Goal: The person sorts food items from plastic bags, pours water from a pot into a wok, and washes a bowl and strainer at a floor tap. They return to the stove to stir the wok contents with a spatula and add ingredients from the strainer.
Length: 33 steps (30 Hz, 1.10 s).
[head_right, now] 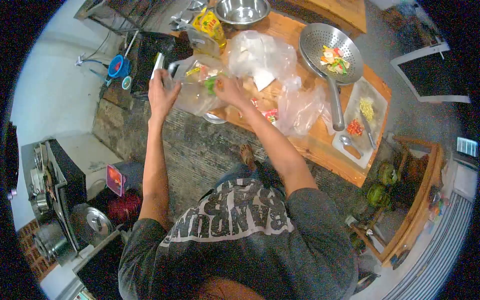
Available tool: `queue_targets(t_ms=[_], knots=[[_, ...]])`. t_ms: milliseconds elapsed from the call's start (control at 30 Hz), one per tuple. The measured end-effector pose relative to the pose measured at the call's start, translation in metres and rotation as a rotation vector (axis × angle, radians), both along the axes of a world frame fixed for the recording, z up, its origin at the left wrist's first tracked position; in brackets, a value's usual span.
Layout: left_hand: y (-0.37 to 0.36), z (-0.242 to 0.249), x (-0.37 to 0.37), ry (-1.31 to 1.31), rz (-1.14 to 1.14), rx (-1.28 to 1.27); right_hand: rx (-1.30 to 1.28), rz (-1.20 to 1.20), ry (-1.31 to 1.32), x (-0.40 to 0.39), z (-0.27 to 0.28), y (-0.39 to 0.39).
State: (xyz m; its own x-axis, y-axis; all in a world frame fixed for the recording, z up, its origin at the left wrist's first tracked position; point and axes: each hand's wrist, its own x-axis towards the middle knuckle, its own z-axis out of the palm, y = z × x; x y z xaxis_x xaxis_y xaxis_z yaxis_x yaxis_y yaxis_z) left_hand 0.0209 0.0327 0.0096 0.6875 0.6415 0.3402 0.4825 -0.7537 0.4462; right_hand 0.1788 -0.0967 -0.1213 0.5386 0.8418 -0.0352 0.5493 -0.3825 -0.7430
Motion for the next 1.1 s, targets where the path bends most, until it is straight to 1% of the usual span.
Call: queue_targets(t_ms=[33, 67, 100, 133, 200, 267, 300, 400, 500, 600, 633, 667, 733, 767, 800, 867, 933, 967, 1000, 1033, 1100], knots=[[0.001, -0.003, 0.002, -0.043, 0.041, -0.086, 0.000, 0.040, 0.042, 0.000, -0.006, 0.009], [0.004, -0.006, 0.003, -0.008, 0.033, -0.096, 0.001, 0.082, 0.082, -0.001, -0.012, 0.013], [0.007, -0.008, 0.003, 0.024, 0.025, -0.103, 0.087, -0.026, -0.013, -0.008, -0.001, 0.010], [0.012, -0.009, 0.004, 0.054, 0.015, -0.108, 0.125, -0.077, -0.049, -0.015, -0.001, 0.010], [0.023, -0.006, 0.009, 0.020, -0.013, -0.083, 0.202, -0.185, -0.120, -0.022, -0.002, 0.011], [0.028, -0.005, 0.013, -0.004, -0.051, -0.067, 0.273, -0.265, -0.051, -0.024, -0.002, 0.007], [0.032, -0.004, 0.015, -0.145, -0.172, -0.216, 0.311, -0.309, -0.018, -0.023, -0.003, 0.005], [0.030, 0.003, 0.025, -0.168, -0.313, -0.636, 0.058, -0.377, 0.285, -0.015, -0.012, 0.007], [0.006, 0.010, 0.032, -0.200, -0.392, -0.789, 0.255, -0.284, 0.378, -0.020, -0.008, 0.013], [0.007, 0.003, 0.036, -0.210, -0.462, -0.935, 0.414, -0.182, 0.344, -0.022, 0.005, 0.022], [0.006, 0.007, 0.037, -0.204, -0.421, -0.902, 0.249, -0.110, 0.325, -0.013, -0.007, 0.028], [0.007, 0.012, 0.036, -0.225, -0.381, -0.947, 0.243, -0.079, 0.218, -0.005, -0.019, 0.031], [0.016, 0.019, 0.032, -0.268, -0.301, -1.037, 0.226, -0.020, 0.003, 0.004, -0.019, 0.027], [0.023, 0.020, 0.029, -0.309, -0.261, -1.012, 0.082, 0.055, -0.157, 0.008, -0.018, 0.019], [0.034, 0.017, 0.028, -0.340, -0.258, -1.028, -0.064, 0.130, -0.315, 0.011, 0.008, 0.006], [0.035, 0.029, 0.023, -0.418, -0.243, -1.054, -0.265, 0.271, -0.582, 0.018, 0.050, -0.009], [0.045, 0.031, 0.021, -0.428, -0.207, -1.024, -0.379, 0.401, -0.790, 0.022, 0.073, -0.018], [0.049, 0.031, 0.020, -0.482, -0.198, -1.008, -0.246, 0.408, -0.743, 0.029, 0.076, -0.022], [0.052, 0.036, 0.021, -0.441, -0.168, -0.957, -0.115, 0.413, -0.694, 0.039, 0.078, -0.027], [0.060, 0.033, 0.021, -0.503, -0.177, -0.962, 0.016, 0.416, -0.643, 0.047, 0.082, -0.029], [0.064, 0.037, 0.024, -0.594, -0.165, -0.978, 0.100, 0.442, -0.629, 0.055, 0.094, -0.028]])
